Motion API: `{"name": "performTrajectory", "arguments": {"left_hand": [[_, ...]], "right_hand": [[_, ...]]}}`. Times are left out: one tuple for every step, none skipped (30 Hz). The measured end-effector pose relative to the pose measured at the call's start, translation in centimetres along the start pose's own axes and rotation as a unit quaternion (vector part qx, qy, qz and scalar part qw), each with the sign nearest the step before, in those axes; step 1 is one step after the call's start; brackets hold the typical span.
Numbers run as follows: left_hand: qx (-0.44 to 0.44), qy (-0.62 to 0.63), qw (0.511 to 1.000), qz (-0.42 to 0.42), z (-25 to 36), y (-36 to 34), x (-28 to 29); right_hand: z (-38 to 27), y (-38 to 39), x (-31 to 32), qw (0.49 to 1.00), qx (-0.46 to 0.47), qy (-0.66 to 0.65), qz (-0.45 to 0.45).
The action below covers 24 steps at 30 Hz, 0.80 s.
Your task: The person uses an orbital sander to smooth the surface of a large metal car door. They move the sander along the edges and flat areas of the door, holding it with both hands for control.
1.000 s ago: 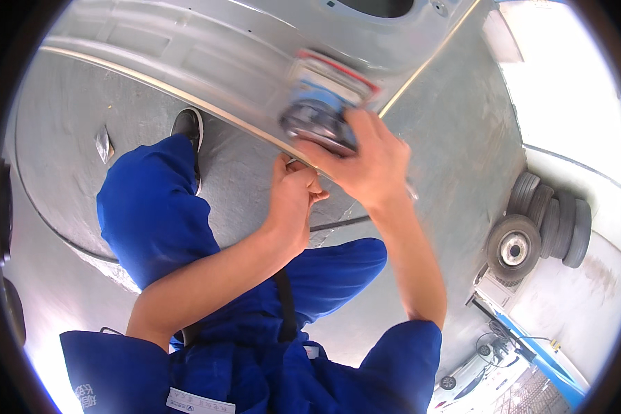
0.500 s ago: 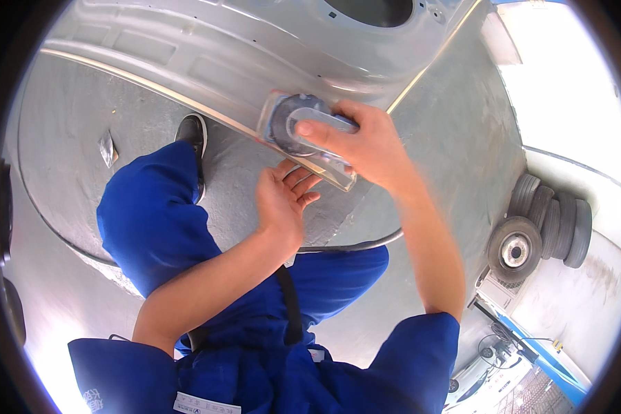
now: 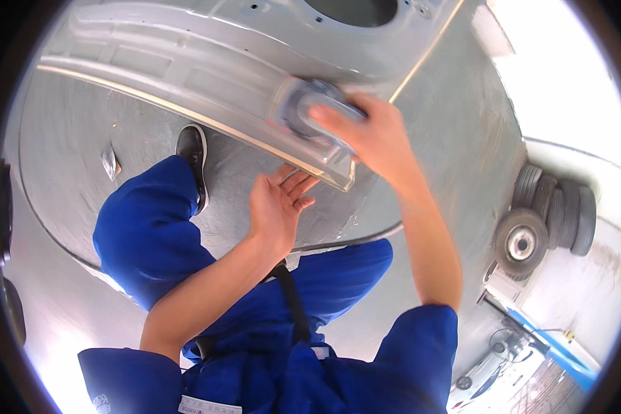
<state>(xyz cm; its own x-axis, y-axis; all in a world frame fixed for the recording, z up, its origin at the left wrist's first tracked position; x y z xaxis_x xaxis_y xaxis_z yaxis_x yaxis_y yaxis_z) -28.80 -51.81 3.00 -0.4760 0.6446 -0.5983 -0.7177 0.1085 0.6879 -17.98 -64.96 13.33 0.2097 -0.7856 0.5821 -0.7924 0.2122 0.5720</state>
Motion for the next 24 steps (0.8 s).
{"name": "performTrajectory", "arguments": {"left_hand": [[-0.009,0.0,1.0,0.003,-0.1,-0.2,-0.1],[-0.004,-0.001,1.0,-0.002,-0.2,-0.2,-0.2],[0.001,-0.003,1.0,-0.007,-0.2,-0.2,-0.2],[0.006,-0.003,1.0,-0.009,-0.1,-0.1,0.0],[0.01,-0.006,1.0,-0.008,0.0,-0.1,0.1],[0.015,-0.009,1.0,-0.006,0.1,0.0,0.1],[0.019,-0.009,1.0,-0.008,0.1,-0.1,-0.2],[0.018,-0.011,1.0,-0.012,0.0,-0.2,-0.3],[0.017,-0.015,1.0,-0.016,-0.1,-0.2,-0.5],[0.017,-0.024,0.999,-0.021,-0.2,-0.1,-0.5],[0.014,-0.032,0.999,-0.013,-0.2,-0.2,-0.6],[0.012,-0.041,0.999,-0.005,-0.2,-0.2,-0.8],[0.006,-0.055,0.998,0.004,0.1,-0.3,-0.6],[0.0,-0.065,0.998,0.006,0.2,-0.4,-0.7],[-0.006,-0.076,0.997,0.008,0.2,-0.4,-0.7],[-0.012,-0.087,0.996,0.008,0.5,-0.4,-0.8],[-0.003,-0.086,0.996,0.007,0.2,-0.5,-1.0],[0.008,-0.087,0.996,-0.006,-0.3,-0.7,-1.0],[0.009,-0.092,0.996,-0.013,-0.1,-0.7,-0.9],[0.015,-0.099,0.995,-0.021,0.0,-0.8,-0.7],[0.018,-0.096,0.995,-0.021,0.0,-1.1,-0.4],[0.023,-0.107,0.994,-0.023,0.2,-1.0,-0.4],[0.032,-0.114,0.993,-0.023,0.4,-0.8,-0.8],[0.039,-0.122,0.992,-0.023,0.8,-0.7,-1.1]], "right_hand": [[-0.7,-0.2,-0.5,1.0,0.003,-0.007,-0.006],[-1.1,-0.4,-0.8,1.0,0.006,-0.013,-0.013],[-1.2,-0.4,-0.9,1.0,0.01,-0.02,-0.019],[-0.5,-0.2,-0.4,1.0,-0.01,-0.009,-0.006],[0.6,0.0,0.7,1.0,-0.028,0.003,0.008],[1.9,0.3,1.9,0.999,-0.047,0.015,0.022],[3.3,0.5,3.4,0.998,-0.056,-0.017,0.033],[4.9,1.0,4.7,0.996,-0.067,-0.051,0.043],[6.2,1.2,5.7,0.992,-0.077,-0.087,0.053],[6.7,1.2,6.0,0.99,-0.084,-0.092,0.063],[7.1,1.2,6.5,0.988,-0.092,-0.097,0.074],[7.6,1.3,7.0,0.986,-0.1,-0.104,0.085],[7.3,1.4,6.1,0.988,-0.094,-0.102,0.065],[6.4,1.5,5.0,0.99,-0.088,-0.1,0.047],[5.7,1.4,4.0,0.991,-0.08,-0.1,0.029],[5.0,1.2,3.1,0.994,-0.045,-0.088,0.046],[4.8,1.2,2.2,0.995,-0.018,-0.069,0.068],[4.8,1.0,2.0,0.995,0.008,-0.05,0.09],[4.9,0.7,2.4,0.995,0.008,-0.054,0.087],[5.1,0.7,3.1,0.995,0.004,-0.059,0.086],[5.4,0.6,3.8,0.994,-0.001,-0.064,0.084],[6.2,0.7,4.6,0.992,-0.026,-0.094,0.085],[7.4,0.8,5.6,0.988,-0.054,-0.121,0.084],[8.7,0.8,6.2,0.982,-0.081,-0.147,0.082]]}}
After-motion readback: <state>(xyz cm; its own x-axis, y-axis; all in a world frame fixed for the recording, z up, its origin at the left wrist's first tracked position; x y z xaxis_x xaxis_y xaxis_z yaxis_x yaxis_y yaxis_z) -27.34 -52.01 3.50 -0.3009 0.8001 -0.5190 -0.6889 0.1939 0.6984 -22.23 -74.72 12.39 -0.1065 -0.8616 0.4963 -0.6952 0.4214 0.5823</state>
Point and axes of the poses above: each hand's wrist, its own y-axis away from the middle knuckle, its own x-axis out of the back of the hand, z = x × y, the point moved 6 cm from there along -y, towards the middle knuckle, and after that the axes turned 12 degrees about -x, right-handed, at the moved point
